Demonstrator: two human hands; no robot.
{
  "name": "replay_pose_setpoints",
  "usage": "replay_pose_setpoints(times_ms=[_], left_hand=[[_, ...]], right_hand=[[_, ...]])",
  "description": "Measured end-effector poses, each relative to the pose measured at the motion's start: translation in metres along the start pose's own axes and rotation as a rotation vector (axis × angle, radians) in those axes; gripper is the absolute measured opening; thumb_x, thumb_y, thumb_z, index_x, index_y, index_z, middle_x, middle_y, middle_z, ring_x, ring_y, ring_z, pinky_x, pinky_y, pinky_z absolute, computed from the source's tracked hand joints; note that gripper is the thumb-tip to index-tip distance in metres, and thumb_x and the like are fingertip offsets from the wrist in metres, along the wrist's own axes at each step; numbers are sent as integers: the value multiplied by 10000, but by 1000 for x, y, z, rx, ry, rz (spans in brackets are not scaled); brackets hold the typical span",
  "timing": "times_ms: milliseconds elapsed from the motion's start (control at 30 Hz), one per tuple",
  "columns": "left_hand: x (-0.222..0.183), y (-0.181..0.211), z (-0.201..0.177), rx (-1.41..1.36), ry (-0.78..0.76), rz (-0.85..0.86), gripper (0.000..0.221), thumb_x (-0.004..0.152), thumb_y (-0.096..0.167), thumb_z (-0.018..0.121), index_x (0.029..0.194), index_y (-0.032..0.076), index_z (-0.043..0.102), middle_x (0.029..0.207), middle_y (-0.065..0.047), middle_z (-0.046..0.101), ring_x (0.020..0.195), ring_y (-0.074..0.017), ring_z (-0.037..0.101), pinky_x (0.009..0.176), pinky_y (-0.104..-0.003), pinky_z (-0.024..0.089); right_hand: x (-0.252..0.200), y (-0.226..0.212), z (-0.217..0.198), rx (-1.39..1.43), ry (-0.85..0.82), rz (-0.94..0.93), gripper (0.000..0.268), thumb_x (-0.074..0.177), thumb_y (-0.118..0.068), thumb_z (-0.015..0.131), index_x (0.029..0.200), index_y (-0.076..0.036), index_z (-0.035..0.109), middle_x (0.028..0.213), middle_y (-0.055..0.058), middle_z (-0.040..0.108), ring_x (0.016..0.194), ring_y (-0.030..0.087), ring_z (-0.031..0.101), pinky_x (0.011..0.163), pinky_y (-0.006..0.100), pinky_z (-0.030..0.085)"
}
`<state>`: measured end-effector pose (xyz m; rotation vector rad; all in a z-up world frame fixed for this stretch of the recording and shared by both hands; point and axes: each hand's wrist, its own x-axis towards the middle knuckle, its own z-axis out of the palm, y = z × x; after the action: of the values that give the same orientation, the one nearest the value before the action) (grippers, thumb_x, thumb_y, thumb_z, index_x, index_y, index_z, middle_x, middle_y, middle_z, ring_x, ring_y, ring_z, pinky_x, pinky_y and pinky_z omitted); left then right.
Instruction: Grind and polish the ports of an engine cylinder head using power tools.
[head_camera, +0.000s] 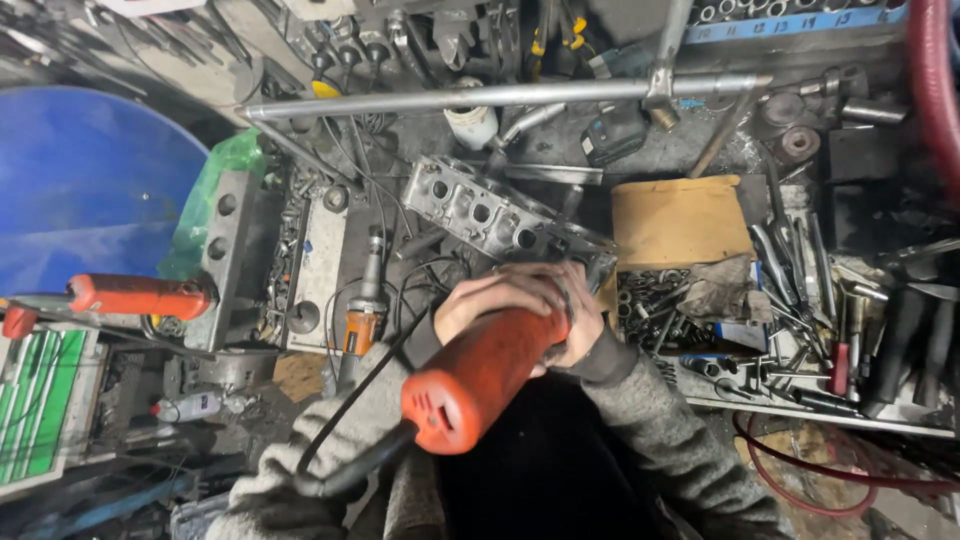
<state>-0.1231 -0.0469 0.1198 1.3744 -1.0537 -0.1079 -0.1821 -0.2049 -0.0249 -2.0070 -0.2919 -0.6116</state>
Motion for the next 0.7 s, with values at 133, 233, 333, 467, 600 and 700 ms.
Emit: replay_pose_setpoints(times_ms=[133, 233, 333, 467, 600, 700], left_hand=[[1, 1, 6, -29, -9, -5, 327, 814, 236, 803, 1021, 4, 703, 1056, -110, 748, 1010, -235, 756, 974, -322, 595], [2, 10, -4, -18, -3, 1, 325, 815, 240, 800, 1015, 3, 705, 1050, -110, 749, 1002, -234, 757, 968, -321, 597], [9, 19, -6, -73, -41, 64, 332, 806, 229, 805, 1004, -12, 694, 1017, -126, 742, 974, -264, 755, 951, -339, 598], [8, 21, -19, -88, -25, 116, 342, 791, 214, 814, 993, -27, 680, 979, -141, 733, 945, -294, 751, 936, -361, 599], [5, 16, -27, -85, 26, 122, 345, 780, 207, 822, 987, -27, 677, 969, -138, 729, 939, -296, 750, 938, -367, 600], [0, 14, -42, -56, 90, 144, 347, 772, 202, 828, 983, -28, 675, 962, -136, 726, 935, -298, 749, 939, -372, 601]], right_hand=[[-13, -1, 3, -15, 32, -161, 964, 530, -491, 923, 1318, -53, 580, 1344, 180, 616, 1248, 417, 578, 1064, 566, 448], [-5, 5, 4, 25, 79, -114, 965, 561, -562, 928, 1302, -54, 576, 1302, 176, 604, 1214, 416, 587, 1055, 544, 476], [9, -9, 4, 31, 111, -148, 976, 558, -631, 906, 1266, -29, 610, 1223, 166, 641, 1102, 378, 626, 982, 506, 484], [11, -42, 24, 177, 187, -259, 1126, 487, -796, 865, 1196, 36, 597, 1095, 162, 631, 982, 345, 635, 904, 500, 447], [23, -68, 43, 107, 104, -266, 1145, 457, -804, 851, 1188, 42, 606, 1114, 179, 637, 1003, 358, 646, 939, 517, 459], [32, -76, 57, 203, 47, -250, 1160, 375, -769, 835, 1172, 41, 599, 1117, 183, 635, 1011, 384, 642, 967, 540, 457]])
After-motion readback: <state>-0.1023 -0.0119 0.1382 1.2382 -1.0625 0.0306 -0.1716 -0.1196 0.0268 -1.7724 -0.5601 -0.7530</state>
